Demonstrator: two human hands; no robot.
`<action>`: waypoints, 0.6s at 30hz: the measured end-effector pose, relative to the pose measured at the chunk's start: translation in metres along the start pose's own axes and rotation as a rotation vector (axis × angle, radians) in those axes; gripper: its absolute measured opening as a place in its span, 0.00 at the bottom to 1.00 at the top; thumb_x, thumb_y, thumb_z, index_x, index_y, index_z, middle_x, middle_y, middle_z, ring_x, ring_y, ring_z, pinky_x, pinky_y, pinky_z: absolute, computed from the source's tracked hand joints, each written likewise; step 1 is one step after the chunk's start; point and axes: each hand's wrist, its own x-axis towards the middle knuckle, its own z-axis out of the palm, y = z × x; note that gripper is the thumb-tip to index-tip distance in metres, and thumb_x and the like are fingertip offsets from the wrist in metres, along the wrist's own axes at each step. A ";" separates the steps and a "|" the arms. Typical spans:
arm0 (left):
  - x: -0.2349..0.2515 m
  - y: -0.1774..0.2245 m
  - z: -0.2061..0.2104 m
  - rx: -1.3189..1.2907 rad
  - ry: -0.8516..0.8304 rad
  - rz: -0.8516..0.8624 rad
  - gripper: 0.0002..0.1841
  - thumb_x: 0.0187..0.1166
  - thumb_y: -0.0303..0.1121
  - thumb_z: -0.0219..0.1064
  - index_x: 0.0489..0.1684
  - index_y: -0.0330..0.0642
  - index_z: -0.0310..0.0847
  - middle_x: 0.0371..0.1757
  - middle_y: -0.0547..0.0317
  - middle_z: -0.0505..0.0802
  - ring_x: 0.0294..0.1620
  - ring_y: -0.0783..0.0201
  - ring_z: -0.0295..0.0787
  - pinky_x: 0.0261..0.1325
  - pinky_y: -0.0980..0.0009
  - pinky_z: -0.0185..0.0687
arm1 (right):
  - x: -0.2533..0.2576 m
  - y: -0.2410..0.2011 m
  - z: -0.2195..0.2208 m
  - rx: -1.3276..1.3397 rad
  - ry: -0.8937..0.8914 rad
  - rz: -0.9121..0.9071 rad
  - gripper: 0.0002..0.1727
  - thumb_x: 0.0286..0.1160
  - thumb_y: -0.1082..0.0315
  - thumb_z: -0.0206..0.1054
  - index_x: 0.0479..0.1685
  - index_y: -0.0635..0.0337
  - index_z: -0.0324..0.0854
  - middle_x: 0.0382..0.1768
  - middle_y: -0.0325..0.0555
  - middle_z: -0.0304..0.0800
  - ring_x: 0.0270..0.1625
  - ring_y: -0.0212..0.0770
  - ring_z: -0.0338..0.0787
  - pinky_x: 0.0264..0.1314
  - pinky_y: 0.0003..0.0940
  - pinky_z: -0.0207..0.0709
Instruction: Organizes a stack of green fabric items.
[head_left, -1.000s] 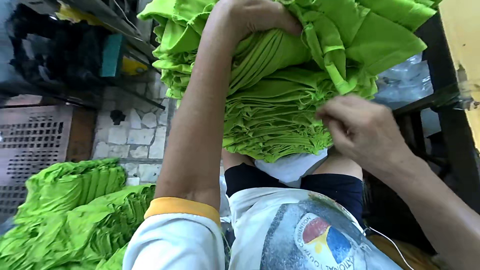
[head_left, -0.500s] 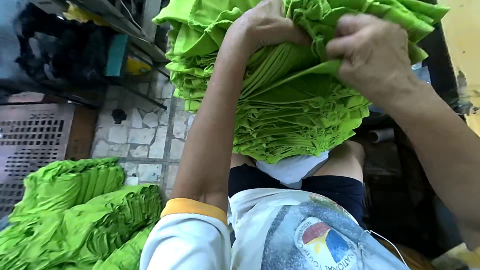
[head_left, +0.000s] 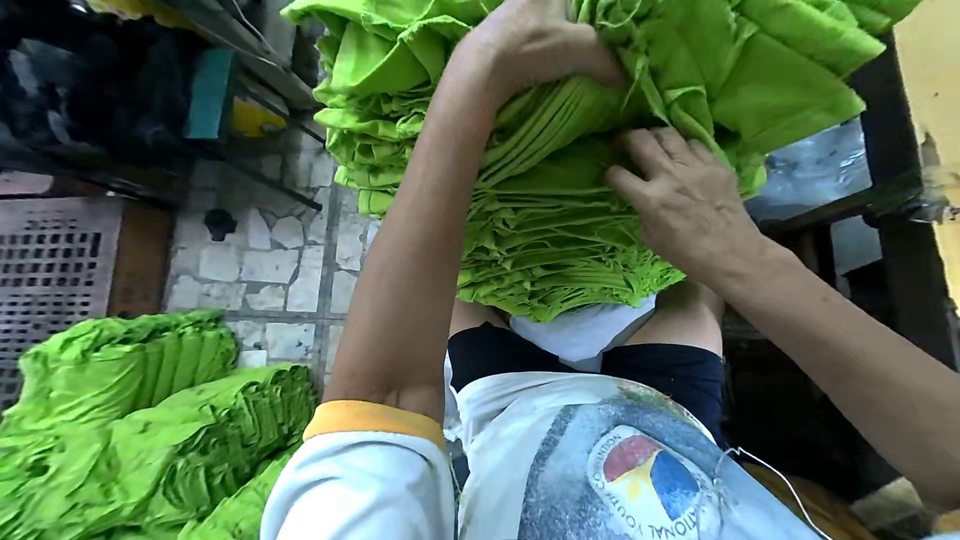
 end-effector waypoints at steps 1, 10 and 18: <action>0.000 0.001 0.001 -0.005 -0.009 -0.011 0.23 0.61 0.50 0.79 0.52 0.48 0.87 0.46 0.63 0.92 0.47 0.72 0.88 0.56 0.61 0.83 | -0.005 0.005 0.004 0.010 -0.066 0.031 0.18 0.65 0.90 0.61 0.51 0.66 0.84 0.59 0.70 0.84 0.64 0.74 0.84 0.52 0.67 0.80; -0.014 0.001 0.001 -0.125 -0.108 0.034 0.31 0.64 0.53 0.81 0.62 0.47 0.80 0.51 0.67 0.92 0.51 0.79 0.90 0.60 0.72 0.85 | 0.047 0.036 -0.043 0.330 0.035 0.288 0.15 0.73 0.82 0.54 0.39 0.71 0.89 0.50 0.65 0.89 0.55 0.59 0.87 0.58 0.57 0.75; -0.010 0.005 0.017 0.157 0.065 -0.086 0.37 0.59 0.61 0.79 0.57 0.38 0.82 0.56 0.45 0.90 0.63 0.47 0.87 0.63 0.38 0.78 | 0.061 0.012 -0.029 0.113 0.202 0.364 0.16 0.77 0.79 0.53 0.48 0.69 0.88 0.53 0.66 0.88 0.55 0.64 0.89 0.52 0.60 0.78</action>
